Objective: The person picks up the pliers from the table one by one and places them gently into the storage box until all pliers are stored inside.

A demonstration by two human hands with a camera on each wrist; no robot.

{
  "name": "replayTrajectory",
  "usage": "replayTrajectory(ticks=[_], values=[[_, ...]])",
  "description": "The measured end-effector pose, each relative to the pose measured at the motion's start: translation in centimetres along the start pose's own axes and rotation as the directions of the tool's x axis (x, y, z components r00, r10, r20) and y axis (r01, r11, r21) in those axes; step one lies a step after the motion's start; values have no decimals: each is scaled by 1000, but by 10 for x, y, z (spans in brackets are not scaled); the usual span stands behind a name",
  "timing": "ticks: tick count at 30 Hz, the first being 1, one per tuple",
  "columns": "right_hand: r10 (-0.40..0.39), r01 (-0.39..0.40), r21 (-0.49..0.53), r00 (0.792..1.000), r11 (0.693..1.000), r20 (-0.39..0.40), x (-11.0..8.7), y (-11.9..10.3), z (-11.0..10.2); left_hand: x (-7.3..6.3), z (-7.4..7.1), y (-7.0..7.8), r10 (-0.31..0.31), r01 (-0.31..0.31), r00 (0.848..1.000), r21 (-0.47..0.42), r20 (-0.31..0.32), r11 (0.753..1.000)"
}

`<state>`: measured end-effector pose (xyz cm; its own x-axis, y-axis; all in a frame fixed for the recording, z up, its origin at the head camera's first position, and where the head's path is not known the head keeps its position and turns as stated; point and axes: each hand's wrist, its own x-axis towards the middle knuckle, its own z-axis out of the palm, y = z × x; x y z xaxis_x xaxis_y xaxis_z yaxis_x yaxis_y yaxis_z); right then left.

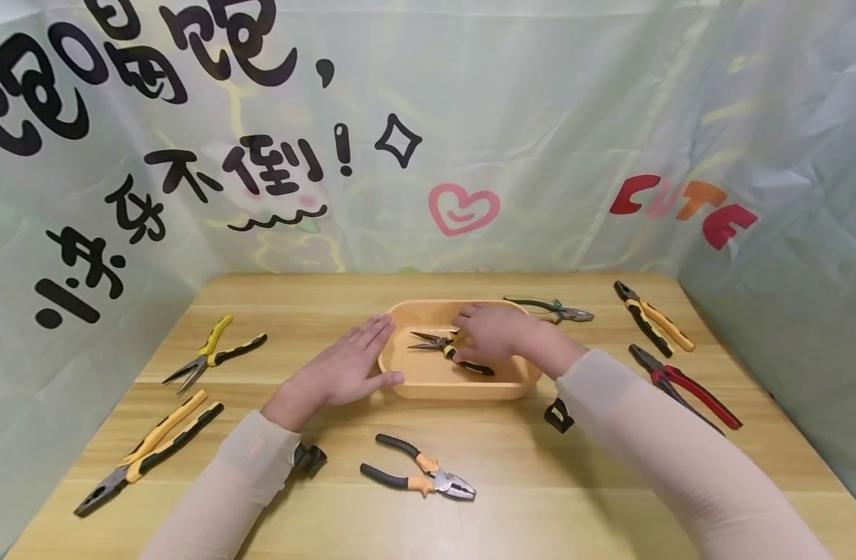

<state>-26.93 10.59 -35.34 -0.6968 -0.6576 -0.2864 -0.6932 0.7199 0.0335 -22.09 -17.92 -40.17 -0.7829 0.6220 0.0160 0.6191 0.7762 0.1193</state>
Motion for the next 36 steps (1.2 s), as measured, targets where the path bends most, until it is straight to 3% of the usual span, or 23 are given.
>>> replayTrajectory(ticks=[9, 19, 36], values=[[-39, 49, 65, 989, 997, -146, -20, 10, -3, 1, -1, -2, 0, 0, 1000, 6, 7, 1000], [1, 20, 65, 950, 998, -313, -49, 18, -4, 0, -3, -1, 1, -1, 1000, -2, 5, 1000], [157, -76, 215, 908, 974, -388, -86, 45, 16, 1, -1, 0, -5, 5, 1000, -2, 10, 1000]])
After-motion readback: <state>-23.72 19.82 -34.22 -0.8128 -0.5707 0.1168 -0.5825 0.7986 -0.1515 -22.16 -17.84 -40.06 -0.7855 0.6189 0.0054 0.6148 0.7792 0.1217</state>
